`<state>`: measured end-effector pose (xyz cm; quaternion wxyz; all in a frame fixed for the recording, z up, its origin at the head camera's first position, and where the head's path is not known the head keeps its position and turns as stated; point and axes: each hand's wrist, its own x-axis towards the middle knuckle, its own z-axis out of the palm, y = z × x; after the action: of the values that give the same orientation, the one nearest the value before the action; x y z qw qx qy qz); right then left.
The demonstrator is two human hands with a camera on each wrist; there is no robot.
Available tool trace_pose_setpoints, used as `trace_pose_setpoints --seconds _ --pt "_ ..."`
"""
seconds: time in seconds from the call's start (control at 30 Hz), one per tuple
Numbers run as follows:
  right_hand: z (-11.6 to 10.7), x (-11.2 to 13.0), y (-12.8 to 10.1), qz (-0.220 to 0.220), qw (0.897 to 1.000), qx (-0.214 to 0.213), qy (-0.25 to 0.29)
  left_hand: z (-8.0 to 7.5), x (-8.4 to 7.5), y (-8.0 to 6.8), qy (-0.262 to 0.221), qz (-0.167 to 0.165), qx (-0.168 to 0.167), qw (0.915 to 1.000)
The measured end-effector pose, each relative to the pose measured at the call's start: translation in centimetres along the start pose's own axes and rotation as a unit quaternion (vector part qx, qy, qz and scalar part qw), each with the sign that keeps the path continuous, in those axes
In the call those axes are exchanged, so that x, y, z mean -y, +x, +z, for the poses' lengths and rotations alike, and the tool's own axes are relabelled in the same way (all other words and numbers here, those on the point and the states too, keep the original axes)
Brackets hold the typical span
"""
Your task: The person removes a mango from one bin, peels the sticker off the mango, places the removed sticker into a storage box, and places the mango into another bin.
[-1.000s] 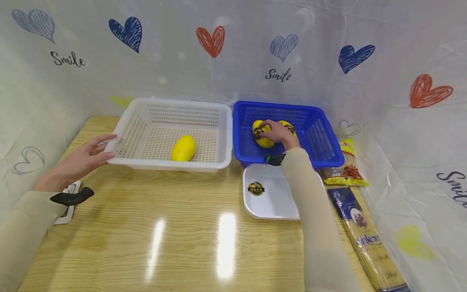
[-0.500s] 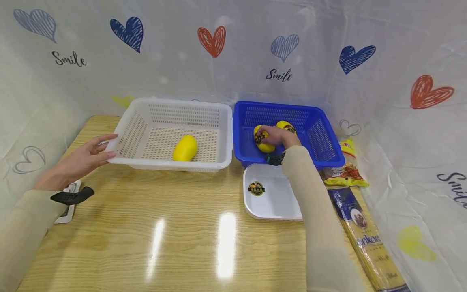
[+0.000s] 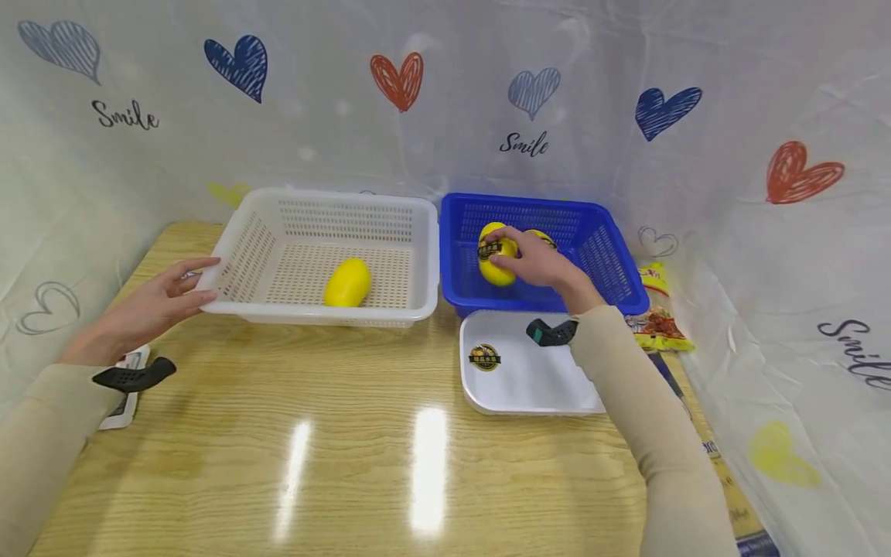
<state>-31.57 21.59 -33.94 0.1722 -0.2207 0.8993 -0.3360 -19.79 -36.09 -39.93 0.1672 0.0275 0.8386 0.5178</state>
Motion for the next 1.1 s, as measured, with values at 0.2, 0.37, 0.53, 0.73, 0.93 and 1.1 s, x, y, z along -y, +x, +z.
trace_pose_setpoints --seconds 0.2,0.37,0.53,0.73,0.93,1.1 --pt "2.7 3.7 -4.4 -0.044 0.998 -0.020 0.035 0.0 0.3 -0.1 0.024 0.015 -0.004 0.9996" --pt "6.0 6.5 -7.4 -0.113 0.992 0.036 0.050 0.1 1.0 0.1 0.002 0.044 -0.017 0.9989" --pt "10.3 8.0 -9.1 -0.127 0.981 0.122 0.079 0.3 1.4 0.4 -0.029 0.067 -0.019 0.9972" --pt "15.8 7.8 -9.0 -0.138 0.973 0.177 0.050 0.5 1.7 0.6 -0.046 0.071 -0.026 0.9961" --pt "19.7 7.2 -8.4 -0.128 0.979 0.157 0.008 0.8 2.2 0.9 -0.141 0.086 -0.009 0.9863" --pt "20.7 7.3 -7.7 -0.112 0.983 0.127 0.065 1.0 2.0 1.0 -0.144 0.082 -0.018 0.9861"
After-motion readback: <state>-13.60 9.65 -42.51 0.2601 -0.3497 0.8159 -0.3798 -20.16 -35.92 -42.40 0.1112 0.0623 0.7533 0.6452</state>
